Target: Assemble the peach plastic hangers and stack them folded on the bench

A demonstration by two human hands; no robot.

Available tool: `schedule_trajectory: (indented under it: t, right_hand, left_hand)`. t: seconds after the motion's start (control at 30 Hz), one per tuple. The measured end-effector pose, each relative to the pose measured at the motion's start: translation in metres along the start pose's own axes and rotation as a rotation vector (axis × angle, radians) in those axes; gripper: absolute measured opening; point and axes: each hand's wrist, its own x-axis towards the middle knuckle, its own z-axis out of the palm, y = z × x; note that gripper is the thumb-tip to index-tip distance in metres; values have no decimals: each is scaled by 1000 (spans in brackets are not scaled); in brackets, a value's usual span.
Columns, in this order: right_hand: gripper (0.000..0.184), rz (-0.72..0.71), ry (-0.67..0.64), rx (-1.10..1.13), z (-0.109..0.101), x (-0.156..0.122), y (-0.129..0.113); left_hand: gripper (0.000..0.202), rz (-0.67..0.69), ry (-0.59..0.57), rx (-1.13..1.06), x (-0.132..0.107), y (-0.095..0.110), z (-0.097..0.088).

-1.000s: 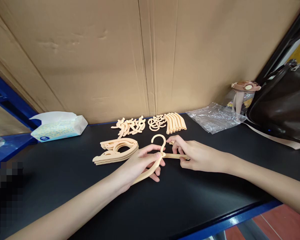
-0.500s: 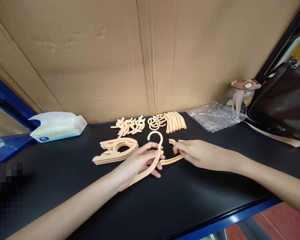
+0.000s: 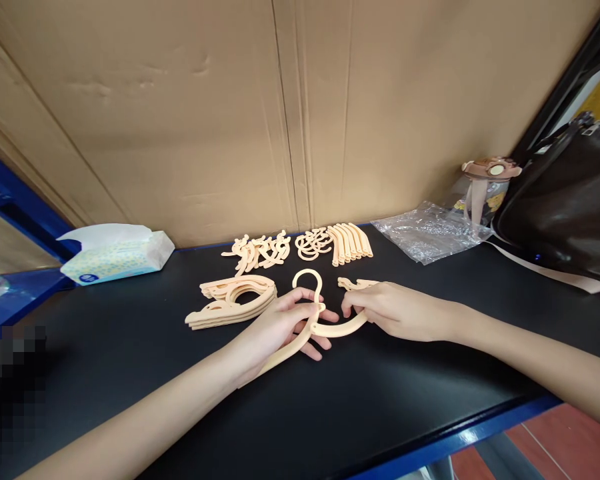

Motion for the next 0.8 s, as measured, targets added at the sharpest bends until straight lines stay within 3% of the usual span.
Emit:
schedule_trajectory:
  t: [0.17,0.33,0.53,0.8]
  right_hand:
    - [23,-15,33,-38,-1,-2,-4]
    - [38,-21,7,-97,2,-4,-2]
    - [27,-67,33,-12,0,-2,-6]
    - [23,-89,9,-94,1,-3,-9]
  left_hand:
    - [17,-2,-23,41,0,-2,0]
    - [22,15,-71,84,0,-5,-2]
    - [20,19,-24,88,1,-4,-3]
    - [16,36,-35,91,3,-7,-4]
